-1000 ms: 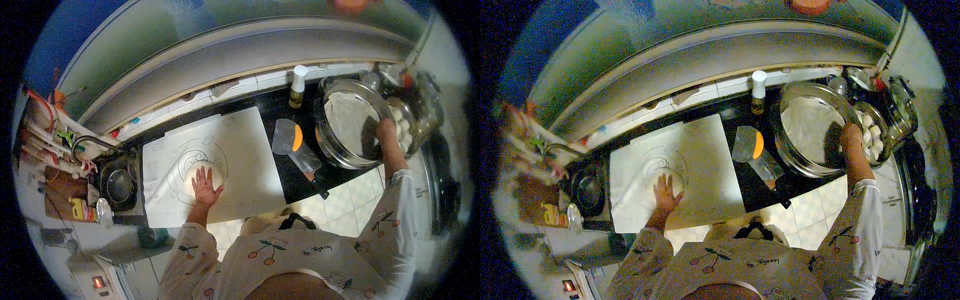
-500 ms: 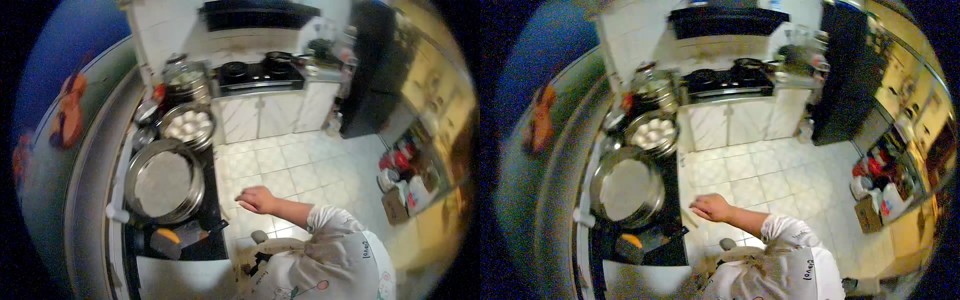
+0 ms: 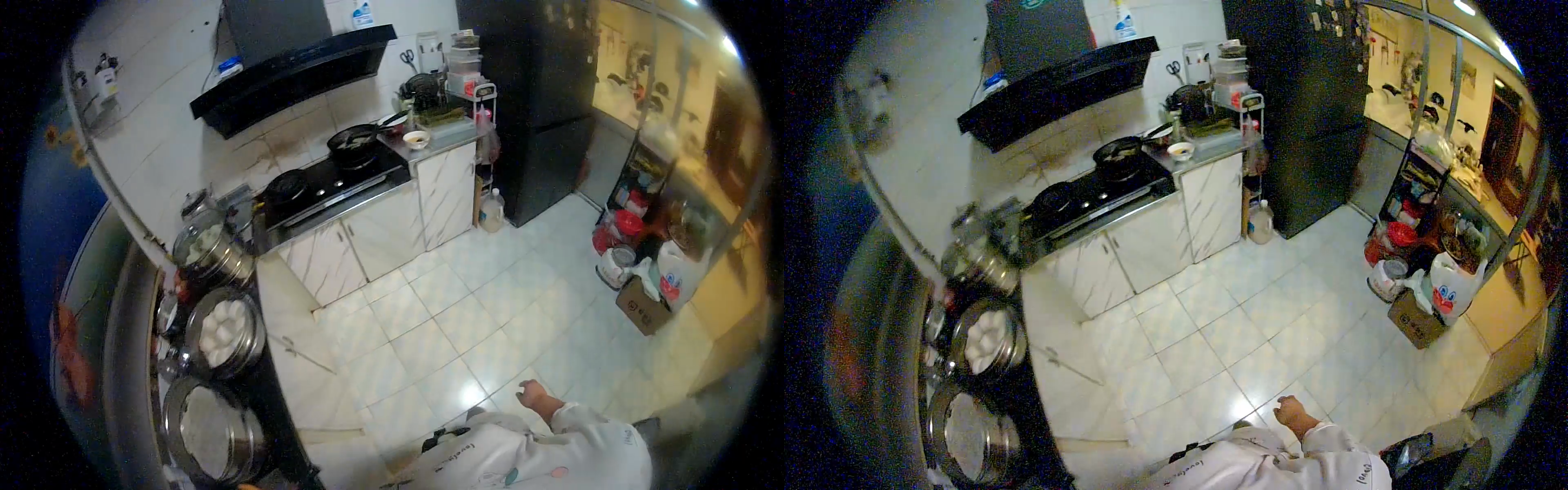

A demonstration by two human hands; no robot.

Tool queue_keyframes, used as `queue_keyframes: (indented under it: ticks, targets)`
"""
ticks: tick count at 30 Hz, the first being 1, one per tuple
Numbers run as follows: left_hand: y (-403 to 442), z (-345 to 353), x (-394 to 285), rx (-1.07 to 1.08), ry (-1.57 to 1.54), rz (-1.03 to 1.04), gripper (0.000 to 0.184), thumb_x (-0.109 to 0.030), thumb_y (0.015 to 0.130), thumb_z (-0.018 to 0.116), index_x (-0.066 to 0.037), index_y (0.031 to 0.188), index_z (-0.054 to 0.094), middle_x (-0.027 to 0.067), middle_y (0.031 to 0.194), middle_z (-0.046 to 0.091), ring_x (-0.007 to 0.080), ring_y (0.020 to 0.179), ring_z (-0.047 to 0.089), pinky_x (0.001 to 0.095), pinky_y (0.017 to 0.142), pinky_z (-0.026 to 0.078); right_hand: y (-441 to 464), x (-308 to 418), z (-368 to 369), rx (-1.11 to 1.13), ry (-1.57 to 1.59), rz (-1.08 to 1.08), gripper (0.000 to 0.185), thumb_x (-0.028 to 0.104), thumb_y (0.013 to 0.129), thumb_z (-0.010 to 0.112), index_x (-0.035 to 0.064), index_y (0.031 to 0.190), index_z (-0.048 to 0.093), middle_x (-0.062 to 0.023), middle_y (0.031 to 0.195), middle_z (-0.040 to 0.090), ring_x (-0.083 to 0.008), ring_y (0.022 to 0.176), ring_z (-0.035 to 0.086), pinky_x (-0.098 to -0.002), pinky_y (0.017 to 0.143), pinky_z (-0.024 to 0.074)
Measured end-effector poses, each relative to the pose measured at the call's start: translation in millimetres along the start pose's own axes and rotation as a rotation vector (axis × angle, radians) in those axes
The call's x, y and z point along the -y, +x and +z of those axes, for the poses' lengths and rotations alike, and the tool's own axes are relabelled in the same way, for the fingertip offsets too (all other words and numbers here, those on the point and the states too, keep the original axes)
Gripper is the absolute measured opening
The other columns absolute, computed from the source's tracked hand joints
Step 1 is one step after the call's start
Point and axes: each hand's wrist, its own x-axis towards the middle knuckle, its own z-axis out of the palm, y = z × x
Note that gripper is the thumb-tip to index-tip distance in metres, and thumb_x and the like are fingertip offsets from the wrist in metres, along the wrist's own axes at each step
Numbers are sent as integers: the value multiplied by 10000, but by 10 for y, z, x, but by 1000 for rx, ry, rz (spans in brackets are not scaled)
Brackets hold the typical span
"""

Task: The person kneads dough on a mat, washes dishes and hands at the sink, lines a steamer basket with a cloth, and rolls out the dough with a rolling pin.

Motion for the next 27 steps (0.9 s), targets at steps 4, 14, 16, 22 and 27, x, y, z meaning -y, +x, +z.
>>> queue_keyframes:
  ticks: [4,14,16,22,27]
  targets:
    - [471,421,-186,92,39,-100,448,-299,715,634,-14,1034,501,173,1043,494,322,979,469,414,830,365,620,-122,-516,-102,75,-74,371,275,741,569,47,1035,576,-194,1002,577,-330,968,524,-375,849,431]
    - [1535,1263,-21,270,42,-231,346,-229,709,653,-17,959,542,157,940,554,308,886,531,397,760,423,2270,-356,-643,117,121,78,427,347,743,569,50,1049,577,-165,982,606,-304,937,564,-351,845,436]
    - [1909,1473,78,271,15,-158,326,-214,708,656,-17,944,550,154,920,566,305,867,544,393,746,434,2561,-336,-646,199,115,84,450,374,738,573,55,1055,575,-154,969,613,-300,925,569,-347,841,439]
    - [4593,1857,-738,202,-171,262,243,-144,710,635,-16,902,558,143,892,587,303,822,561,398,733,452,3572,-644,-852,68,404,208,436,379,754,572,46,1035,572,-124,890,633,-214,846,599,-310,754,476]
    - [6941,2262,-2054,222,-224,552,285,-131,730,627,-51,989,539,112,831,563,277,775,548,369,703,448,3917,-619,-1507,-439,510,230,262,234,781,542,-21,809,594,-116,739,628,-220,694,616,-301,631,487]
